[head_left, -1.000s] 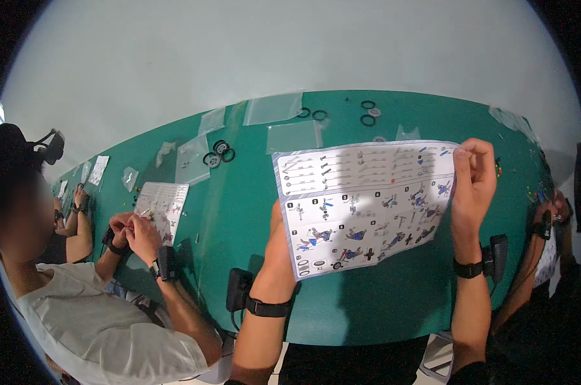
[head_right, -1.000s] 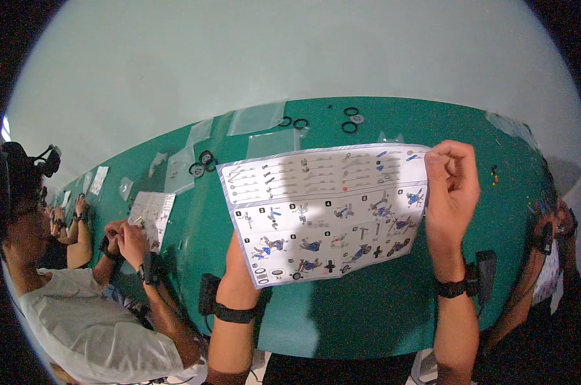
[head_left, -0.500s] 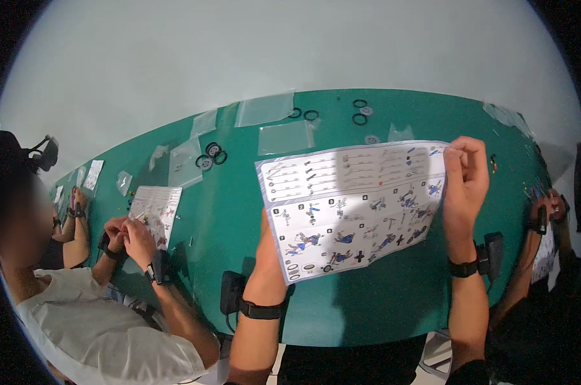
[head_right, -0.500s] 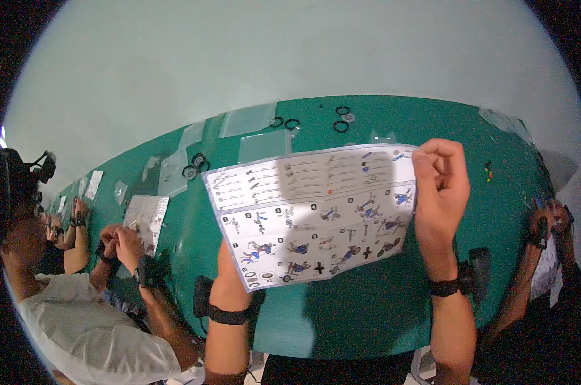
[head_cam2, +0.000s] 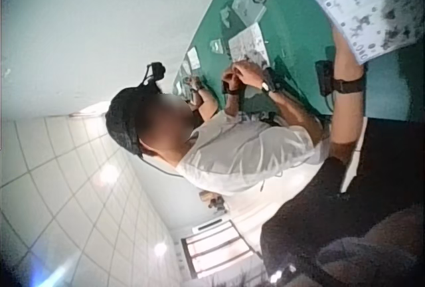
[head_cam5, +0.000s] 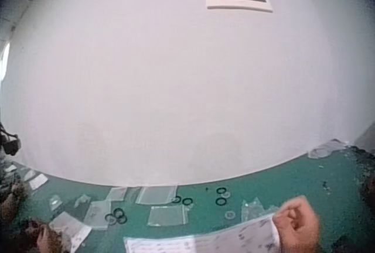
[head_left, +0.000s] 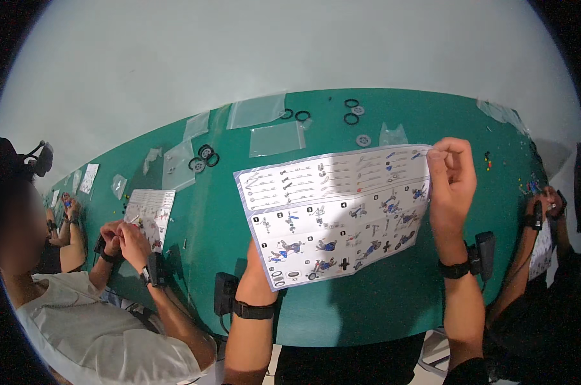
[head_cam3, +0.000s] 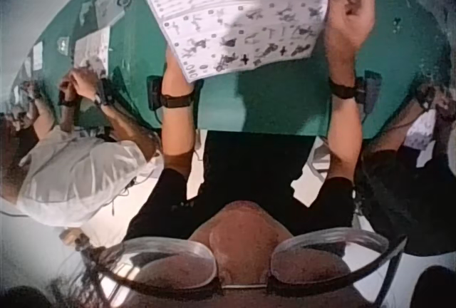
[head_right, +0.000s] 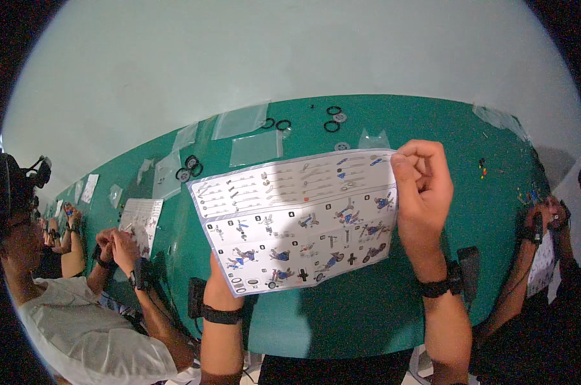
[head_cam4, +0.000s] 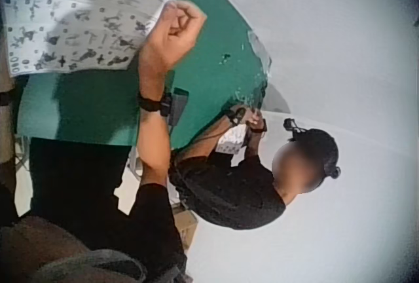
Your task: The person reads an instruction manual, picks up a blue part, and attaches a metal strip to it. They then set the manual down to select a screw from the table before picking the manual back up to read it again.
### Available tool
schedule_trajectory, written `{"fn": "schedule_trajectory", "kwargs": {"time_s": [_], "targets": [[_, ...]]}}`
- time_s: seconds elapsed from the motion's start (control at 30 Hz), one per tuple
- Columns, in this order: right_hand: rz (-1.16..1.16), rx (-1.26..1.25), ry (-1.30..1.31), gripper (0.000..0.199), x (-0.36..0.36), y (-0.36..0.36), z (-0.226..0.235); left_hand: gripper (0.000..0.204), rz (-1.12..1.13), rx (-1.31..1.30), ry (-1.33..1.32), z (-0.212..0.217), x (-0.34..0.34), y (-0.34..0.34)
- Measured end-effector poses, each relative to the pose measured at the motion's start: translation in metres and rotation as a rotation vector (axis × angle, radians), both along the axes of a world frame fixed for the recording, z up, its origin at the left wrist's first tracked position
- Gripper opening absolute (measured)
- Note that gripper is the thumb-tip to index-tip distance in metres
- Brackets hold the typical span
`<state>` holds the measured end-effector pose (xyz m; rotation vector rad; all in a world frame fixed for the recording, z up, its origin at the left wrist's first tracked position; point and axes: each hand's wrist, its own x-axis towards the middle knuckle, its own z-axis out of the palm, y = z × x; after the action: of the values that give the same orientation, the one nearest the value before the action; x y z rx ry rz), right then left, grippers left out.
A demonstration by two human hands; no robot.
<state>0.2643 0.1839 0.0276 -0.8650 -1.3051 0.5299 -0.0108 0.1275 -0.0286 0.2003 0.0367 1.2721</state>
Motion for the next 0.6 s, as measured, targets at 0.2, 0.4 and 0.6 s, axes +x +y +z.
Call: {"fn": "schedule_trajectory", "kwargs": {"time_s": [0.2,0.4,0.6], "targets": [[0.006,-0.018,0.004,0.008,-0.003,-0.002,0.002,0.059,0.23,-0.219,0.433,0.023,0.013,-0.007],[-0.001,0.03,0.026,0.008,-0.003,-0.001,0.0,0.059,0.127,-0.048,0.217,0.003,0.003,-0.01],[0.035,-0.035,0.055,0.006,-0.004,-0.005,0.0,0.058,0.147,-0.033,0.235,-0.001,0.002,-0.01]]}}
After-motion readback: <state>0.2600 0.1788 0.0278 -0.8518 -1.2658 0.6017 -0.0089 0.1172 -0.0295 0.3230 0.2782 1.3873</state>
